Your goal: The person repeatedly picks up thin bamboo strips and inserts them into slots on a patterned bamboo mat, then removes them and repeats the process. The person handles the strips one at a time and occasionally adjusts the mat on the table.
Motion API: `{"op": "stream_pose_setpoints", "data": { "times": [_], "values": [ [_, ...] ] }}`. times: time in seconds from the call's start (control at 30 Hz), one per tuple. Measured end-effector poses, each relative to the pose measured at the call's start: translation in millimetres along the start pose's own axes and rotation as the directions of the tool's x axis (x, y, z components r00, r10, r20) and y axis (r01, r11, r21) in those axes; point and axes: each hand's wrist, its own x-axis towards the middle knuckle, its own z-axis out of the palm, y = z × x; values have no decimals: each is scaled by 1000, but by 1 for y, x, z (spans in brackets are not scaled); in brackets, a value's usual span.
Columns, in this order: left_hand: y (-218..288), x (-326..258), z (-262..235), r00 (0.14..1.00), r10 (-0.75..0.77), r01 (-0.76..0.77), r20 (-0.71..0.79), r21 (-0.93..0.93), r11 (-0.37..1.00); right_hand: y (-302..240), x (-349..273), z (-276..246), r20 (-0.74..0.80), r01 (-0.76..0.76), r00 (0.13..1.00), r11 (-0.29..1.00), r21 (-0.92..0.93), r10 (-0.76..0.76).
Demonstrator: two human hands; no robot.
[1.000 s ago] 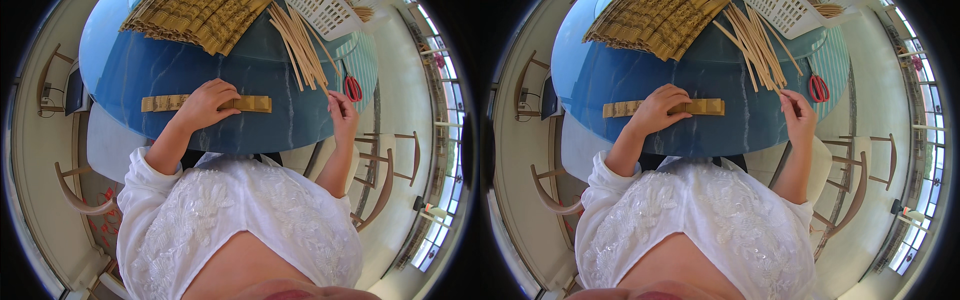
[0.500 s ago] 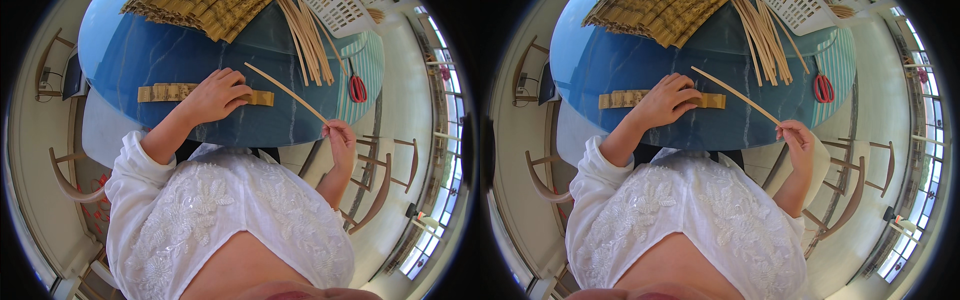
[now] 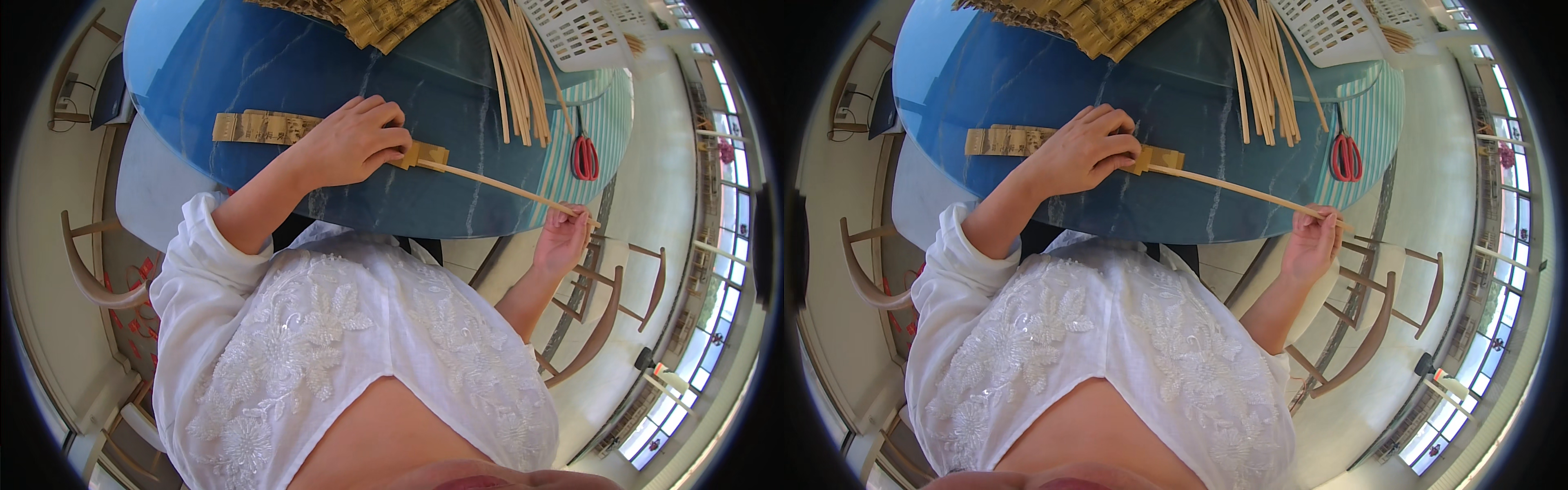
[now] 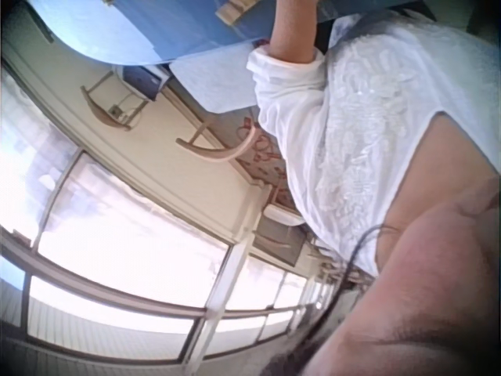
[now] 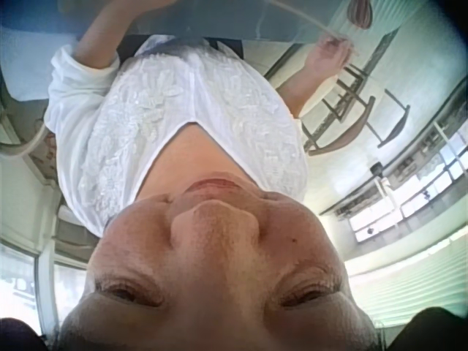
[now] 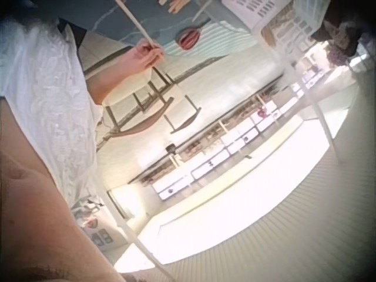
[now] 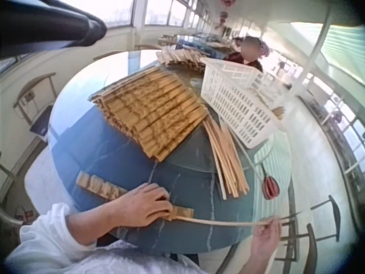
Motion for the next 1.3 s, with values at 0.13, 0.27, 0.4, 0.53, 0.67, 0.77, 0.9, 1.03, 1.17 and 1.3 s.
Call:
{"op": "stream_pose_setpoints", "data": {
  "times": [0.13,0.27,0.4,0.53,0.67,0.77,0.9,1.03,1.17,1.3],
  "values": [
    [0,0,-2,1000,28,-28,5,47,999,4,2,6,22,7,1000,1000,-25,-7],
    [0,0,-3,999,41,-41,-9,39,998,7,4,9,50,6,999,999,-40,-4],
    [0,-1,-2,999,42,-42,-7,23,999,8,5,9,73,-12,997,999,-36,14],
    [-2,-1,0,1000,-4,5,24,-30,1000,9,4,14,71,-4,997,997,-75,9],
    [-1,-1,-2,999,-31,33,41,-37,999,8,3,17,85,-8,996,997,-77,15],
    [-2,-1,-3,998,-30,32,50,-52,998,8,2,19,82,-7,997,996,-87,14],
    [-6,-2,-4,999,39,-37,16,-116,993,8,1,21,67,6,998,994,-111,2],
    [-8,-3,-6,998,46,-40,34,-167,985,7,1,20,64,9,998,992,-127,-1],
    [-6,-3,-6,997,64,-59,32,-147,987,7,0,19,55,3,998,991,-134,4],
    [-5,-2,-6,996,83,-80,38,-83,993,8,-1,19,53,2,999,991,-132,5]
  ]
}}
